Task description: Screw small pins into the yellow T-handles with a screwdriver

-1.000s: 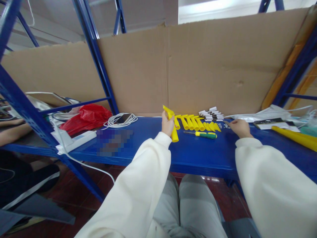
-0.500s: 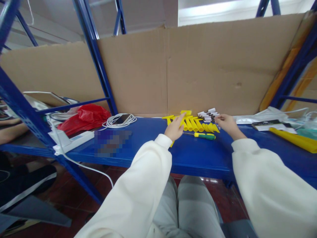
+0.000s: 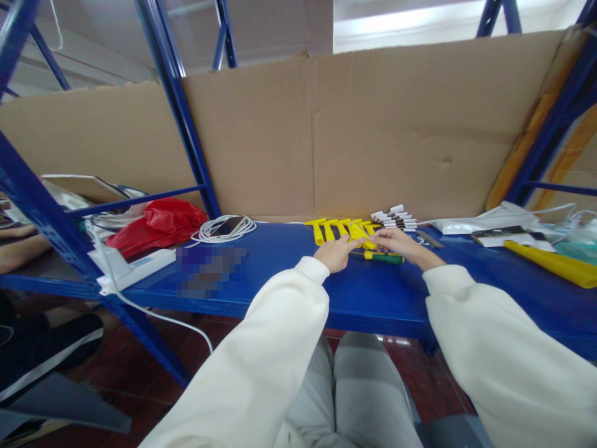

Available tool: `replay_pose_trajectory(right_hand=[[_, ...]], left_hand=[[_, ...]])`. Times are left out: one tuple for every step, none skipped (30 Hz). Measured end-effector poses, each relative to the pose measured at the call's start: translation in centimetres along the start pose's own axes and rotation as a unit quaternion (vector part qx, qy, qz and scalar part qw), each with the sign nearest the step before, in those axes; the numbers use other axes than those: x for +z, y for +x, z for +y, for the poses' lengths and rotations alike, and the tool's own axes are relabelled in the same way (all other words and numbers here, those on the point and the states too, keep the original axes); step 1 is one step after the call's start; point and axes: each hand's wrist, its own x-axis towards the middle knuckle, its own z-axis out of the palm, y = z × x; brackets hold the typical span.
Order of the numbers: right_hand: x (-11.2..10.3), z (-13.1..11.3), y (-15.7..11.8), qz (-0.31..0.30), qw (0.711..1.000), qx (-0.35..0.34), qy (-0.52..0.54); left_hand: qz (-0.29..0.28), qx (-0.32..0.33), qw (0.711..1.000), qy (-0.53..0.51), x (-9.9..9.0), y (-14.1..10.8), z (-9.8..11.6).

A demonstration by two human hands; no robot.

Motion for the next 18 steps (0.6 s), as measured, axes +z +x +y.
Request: replay_pose_trajectory(right_hand=[[0.0, 0.0, 0.0, -0.003, 1.000, 0.001, 0.004], [0.0, 0.1, 0.0, -0.007, 1.000, 0.000, 0.010], [0.0, 0.1, 0.0, -0.009, 1.000, 0.000, 0.017], [0.0, 0.1, 0.1, -0.009, 1.000, 0.000, 0.024], [0.0, 0.2, 0.1, -0.008, 0.999, 0.001, 0.031], [0.1, 0.2, 0.1, -0.005, 0.999, 0.002, 0.038], [0.1, 0.2, 0.1, -0.002, 0.999, 0.001, 0.043], [0.1, 0.2, 0.1, 0.000, 0.999, -0.001, 0.047], [0.2, 0.2, 0.1, 0.004, 0.999, -0.003, 0.049], [0.2, 0.2, 0.1, 0.009, 0.999, -0.004, 0.051], [0.2, 0.2, 0.2, 0.019, 0.998, -0.004, 0.054], [0.0, 0.1, 0.2, 0.031, 0.998, 0.000, 0.058], [-0.2, 0.1, 0.3, 0.050, 0.997, 0.007, 0.060], [-0.7, 0.1, 0.4, 0.077, 0.995, 0.017, 0.057], [-1.3, 0.3, 0.5, 0.110, 0.992, 0.030, 0.046], [-2.1, 0.6, 0.5, 0.148, 0.988, 0.046, 0.024], [-3.1, 1.0, 0.5, 0.190, 0.980, 0.066, -0.010], [-4.2, 1.6, 0.5, 0.226, 0.969, 0.090, -0.055]], left_hand=[[-0.007, 0.002, 1.000, 0.014, -0.1, 0.0, 0.1], [-0.014, 0.004, 0.999, 0.031, -0.2, -0.1, 0.1], [-0.021, 0.005, 0.999, 0.050, -0.3, -0.1, 0.2], [-0.028, 0.007, 0.997, 0.067, -0.4, -0.1, 0.2], [-0.035, 0.008, 0.996, 0.082, -0.5, -0.1, 0.3], [-0.040, 0.008, 0.995, 0.094, -0.6, -0.1, 0.3], [-0.045, 0.009, 0.994, 0.104, -0.6, -0.1, 0.3], [-0.048, 0.010, 0.992, 0.112, -0.7, -0.1, 0.4], [-0.049, 0.010, 0.992, 0.119, -0.7, -0.1, 0.4], [-0.048, 0.011, 0.991, 0.126, -0.7, -0.1, 0.4], [-0.047, 0.011, 0.990, 0.131, -0.7, -0.1, 0.4], [-0.046, 0.011, 0.990, 0.135, -0.8, -0.1, 0.4], [-0.047, 0.010, 0.989, 0.138, -0.8, -0.1, 0.4], [-0.048, 0.009, 0.989, 0.139, -0.8, -0.1, 0.4], [-0.049, 0.009, 0.989, 0.140, -0.9, -0.2, 0.4], [-0.051, 0.008, 0.989, 0.142, -0.9, -0.2, 0.4], [-0.051, 0.008, 0.988, 0.143, -0.9, -0.3, 0.4], [-0.051, 0.007, 0.988, 0.145, -1.0, -0.3, 0.5]])
